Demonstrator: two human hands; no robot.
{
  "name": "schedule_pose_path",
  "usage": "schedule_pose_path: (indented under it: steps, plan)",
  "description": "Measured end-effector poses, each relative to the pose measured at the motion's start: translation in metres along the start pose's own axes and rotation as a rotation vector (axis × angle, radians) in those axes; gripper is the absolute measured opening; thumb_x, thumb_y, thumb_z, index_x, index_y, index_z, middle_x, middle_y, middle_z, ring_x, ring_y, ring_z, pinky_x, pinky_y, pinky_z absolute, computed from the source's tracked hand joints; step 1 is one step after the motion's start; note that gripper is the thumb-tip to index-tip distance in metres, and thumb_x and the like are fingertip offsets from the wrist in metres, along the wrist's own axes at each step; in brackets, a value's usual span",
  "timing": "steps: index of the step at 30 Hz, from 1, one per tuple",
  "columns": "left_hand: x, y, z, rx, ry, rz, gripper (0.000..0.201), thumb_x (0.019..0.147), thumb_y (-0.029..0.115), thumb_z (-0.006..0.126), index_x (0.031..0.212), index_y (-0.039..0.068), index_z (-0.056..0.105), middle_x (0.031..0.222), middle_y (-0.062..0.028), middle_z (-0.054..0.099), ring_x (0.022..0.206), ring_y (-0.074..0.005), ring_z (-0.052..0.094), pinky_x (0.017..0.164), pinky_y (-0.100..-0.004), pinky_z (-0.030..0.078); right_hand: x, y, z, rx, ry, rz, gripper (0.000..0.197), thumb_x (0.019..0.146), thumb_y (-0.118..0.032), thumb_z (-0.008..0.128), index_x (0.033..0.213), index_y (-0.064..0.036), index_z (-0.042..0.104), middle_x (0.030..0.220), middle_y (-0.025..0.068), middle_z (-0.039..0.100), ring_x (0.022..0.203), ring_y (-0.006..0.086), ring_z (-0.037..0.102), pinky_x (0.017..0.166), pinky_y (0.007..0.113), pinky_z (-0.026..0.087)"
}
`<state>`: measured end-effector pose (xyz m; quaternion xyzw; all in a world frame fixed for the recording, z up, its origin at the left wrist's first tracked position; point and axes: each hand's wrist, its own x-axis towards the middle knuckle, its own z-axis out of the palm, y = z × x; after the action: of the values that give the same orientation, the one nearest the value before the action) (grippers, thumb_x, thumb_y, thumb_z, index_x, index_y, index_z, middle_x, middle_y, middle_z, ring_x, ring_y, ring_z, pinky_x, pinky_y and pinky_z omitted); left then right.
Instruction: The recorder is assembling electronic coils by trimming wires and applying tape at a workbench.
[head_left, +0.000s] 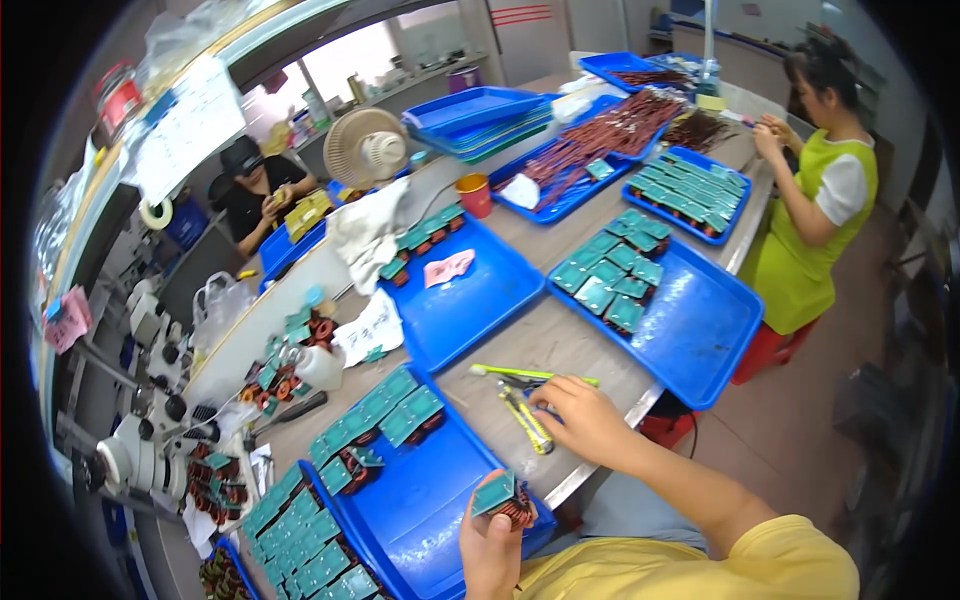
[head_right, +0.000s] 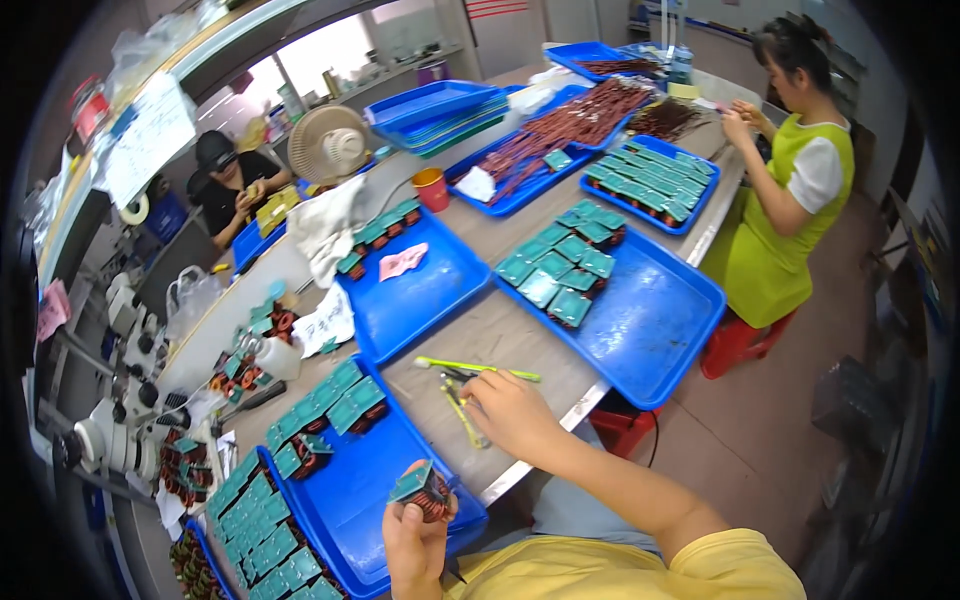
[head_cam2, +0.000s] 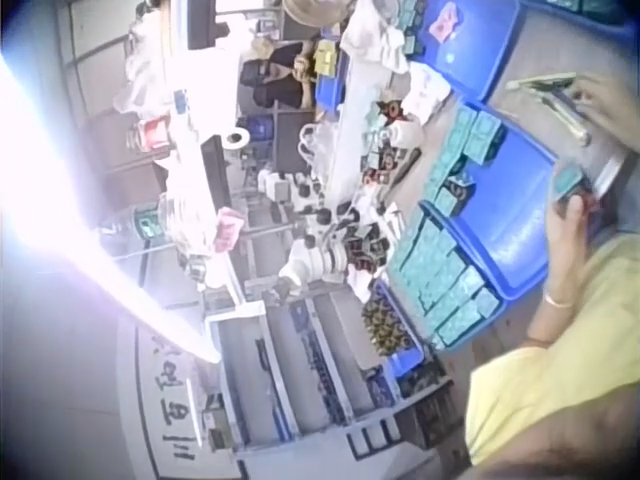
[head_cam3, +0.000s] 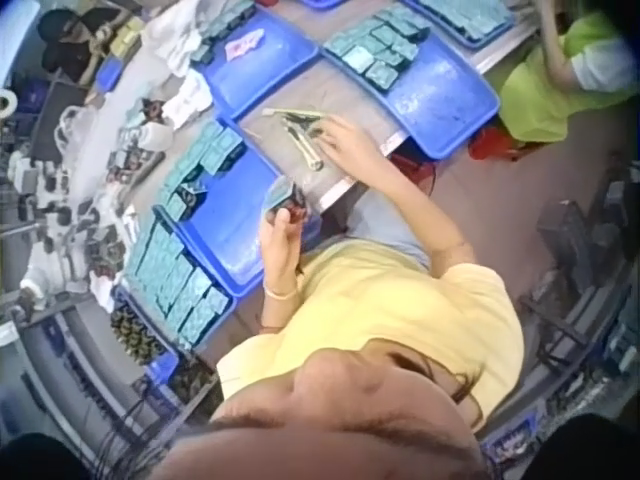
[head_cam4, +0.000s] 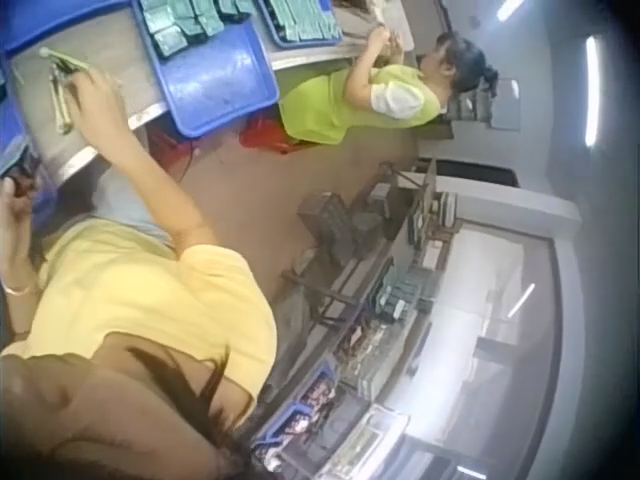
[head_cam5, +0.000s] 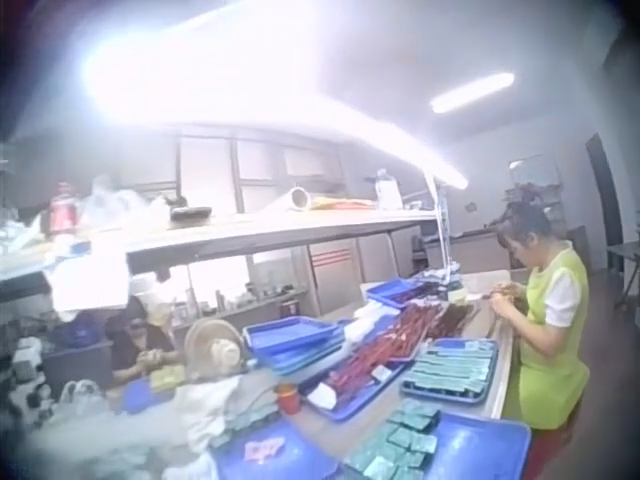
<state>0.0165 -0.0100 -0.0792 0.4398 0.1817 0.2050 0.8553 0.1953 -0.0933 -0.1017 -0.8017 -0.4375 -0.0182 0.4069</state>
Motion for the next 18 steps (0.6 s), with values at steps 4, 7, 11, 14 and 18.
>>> schedule_pose_path:
  steps: [4, 7, 11, 14, 18]
  plan:
    - [-0.002, 0.01, -0.018, 0.008, 0.066, 0.12, 0.058, 0.078, 0.03, 0.066, 0.119, -0.003, 0.044, 0.103, -0.0152, 0.054, 0.075, -0.0199, 0.052, 0.064, -0.03, 0.042, 0.018, 0.007, 0.061, -0.514, -0.045, -0.015, 0.021, 0.071, -0.01, 0.06, 0.089, -0.0015, 0.055, 0.085, 0.0132, 0.055, 0.083, 0.0289, 0.056, 0.07, 0.038, 0.046]
    - [-0.005, 0.025, -0.017, 0.014, 0.098, 0.138, 0.054, 0.078, 0.028, 0.066, 0.118, 0.0, 0.045, 0.102, -0.015, 0.054, 0.072, -0.0166, 0.049, 0.06, -0.0273, 0.04, 0.018, 0.008, 0.076, -0.633, -0.05, -0.057, 0.026, 0.069, -0.012, 0.061, 0.093, -0.0023, 0.055, 0.086, 0.0119, 0.056, 0.082, 0.0273, 0.056, 0.068, 0.037, 0.047]
    - [-0.011, 0.033, -0.024, 0.128, 0.145, 0.134, 0.055, 0.074, 0.028, 0.071, 0.114, 0.0, 0.045, 0.098, -0.0114, 0.056, 0.071, -0.0117, 0.048, 0.057, -0.0236, 0.039, 0.022, 0.002, 0.059, -0.328, -0.022, -0.038, 0.032, 0.073, -0.003, 0.053, 0.105, -0.0051, 0.053, 0.084, 0.0113, 0.055, 0.073, 0.0219, 0.056, 0.063, 0.032, 0.046]
    - [-0.012, 0.036, -0.025, 0.204, 0.146, 0.158, 0.06, 0.07, 0.03, 0.075, 0.113, 0.001, 0.045, 0.096, -0.0091, 0.056, 0.073, -0.01, 0.05, 0.062, -0.0224, 0.041, 0.022, -0.023, 0.023, 0.23, -0.195, 0.119, 0.036, 0.079, -0.001, 0.048, 0.115, -0.0064, 0.05, 0.083, 0.0098, 0.054, 0.07, 0.0182, 0.055, 0.062, 0.027, 0.045]
    - [-0.016, 0.04, -0.028, 0.233, 0.054, 0.154, 0.053, 0.07, 0.003, 0.07, 0.115, 0.003, 0.042, 0.101, -0.005, 0.053, 0.085, -0.0091, 0.052, 0.077, -0.023, 0.044, 0.002, -0.065, -0.01, 0.561, -0.193, -0.142, 0.035, 0.085, -0.003, 0.05, 0.12, -0.0055, 0.05, 0.079, 0.0043, 0.055, 0.065, 0.0148, 0.054, 0.06, 0.026, 0.044]
